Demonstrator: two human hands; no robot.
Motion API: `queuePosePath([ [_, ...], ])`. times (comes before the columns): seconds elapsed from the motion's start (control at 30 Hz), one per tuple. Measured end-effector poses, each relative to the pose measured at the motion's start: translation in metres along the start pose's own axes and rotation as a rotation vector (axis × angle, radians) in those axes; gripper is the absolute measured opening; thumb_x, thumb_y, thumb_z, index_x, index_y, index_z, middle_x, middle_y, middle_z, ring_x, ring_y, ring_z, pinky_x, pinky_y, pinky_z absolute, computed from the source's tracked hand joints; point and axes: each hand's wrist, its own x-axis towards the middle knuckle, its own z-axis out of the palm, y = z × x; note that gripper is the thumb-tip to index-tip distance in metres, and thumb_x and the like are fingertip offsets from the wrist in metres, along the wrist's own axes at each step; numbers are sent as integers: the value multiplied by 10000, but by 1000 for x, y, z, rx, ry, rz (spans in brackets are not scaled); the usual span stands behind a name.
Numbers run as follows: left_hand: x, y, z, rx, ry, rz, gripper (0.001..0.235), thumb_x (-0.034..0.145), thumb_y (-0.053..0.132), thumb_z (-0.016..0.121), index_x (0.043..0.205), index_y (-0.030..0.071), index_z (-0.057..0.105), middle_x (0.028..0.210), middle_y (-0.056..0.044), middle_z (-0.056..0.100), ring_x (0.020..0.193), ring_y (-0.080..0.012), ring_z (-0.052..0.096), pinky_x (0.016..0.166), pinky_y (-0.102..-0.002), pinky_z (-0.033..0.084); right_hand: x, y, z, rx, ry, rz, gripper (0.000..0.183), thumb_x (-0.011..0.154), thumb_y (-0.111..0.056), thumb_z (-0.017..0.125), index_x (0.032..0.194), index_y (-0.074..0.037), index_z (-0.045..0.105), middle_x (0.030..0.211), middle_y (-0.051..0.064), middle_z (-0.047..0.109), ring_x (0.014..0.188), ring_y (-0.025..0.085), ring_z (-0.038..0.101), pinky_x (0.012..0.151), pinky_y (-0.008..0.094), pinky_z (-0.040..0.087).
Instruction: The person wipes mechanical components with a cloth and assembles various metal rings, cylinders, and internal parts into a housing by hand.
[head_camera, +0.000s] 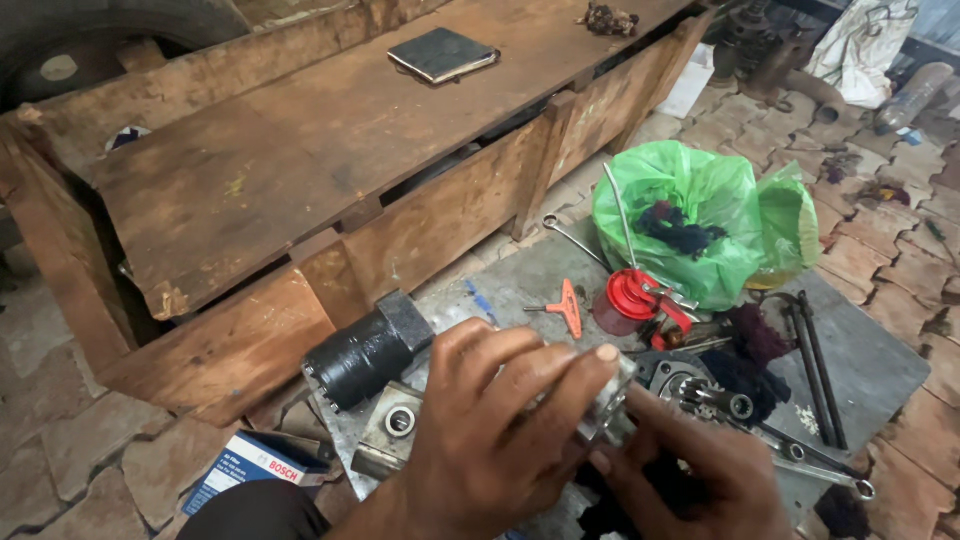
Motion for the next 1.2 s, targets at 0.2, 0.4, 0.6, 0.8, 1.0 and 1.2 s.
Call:
queuePosePath([
  [0.2,0,1,1,11,1,7,562,846,189,804,1370,95,624,1238,-12,638,1115,-223,608,1019,-459,450,2,-2,5,7,97,-86,541,734,-91,852,1244,-12,690,633,-29,695,584,32,678,571,197,550],
  [0.4,7,1,5,-65,9,-132,697,791,314,870,1364,43,579,1221,-77,651,1143,-280,621,1026,-481,440,4,-14,-1,-17,74,-30,589,727,-63,845,1298,-40,705,587,-55,676,535,2,652,560,176,519],
  [0.6,13,2,4,-309,-40,-367,814,671,249,943,1376,20,605,1166,-90,706,1103,-270,654,1000,-403,494,5,-21,-6,-6,53,-36,604,743,-76,842,1331,-66,701,585,-86,680,534,-32,659,569,147,504],
  [0.8,13,1,6,-455,-100,-494,822,653,246,949,1374,15,629,1204,-101,732,1126,-249,685,993,-374,532,1,-22,-2,27,124,-51,586,745,-53,844,1314,-51,703,585,-76,678,537,-25,655,574,151,501],
  [1.0,7,-2,13,-767,-164,-676,828,679,192,941,1414,-15,619,1270,-100,712,1225,-204,677,1080,-344,503,-1,-26,-4,11,116,17,598,740,-66,850,1324,-84,718,568,-95,692,523,-37,652,564,145,488],
  [1.2,-2,-5,25,-1197,-177,-853,895,703,47,912,1500,-75,524,1326,-127,649,1254,-179,626,1122,-331,476,-3,-34,-5,28,131,72,593,735,-69,854,1315,-114,740,619,-95,683,516,-41,657,555,135,480],
])
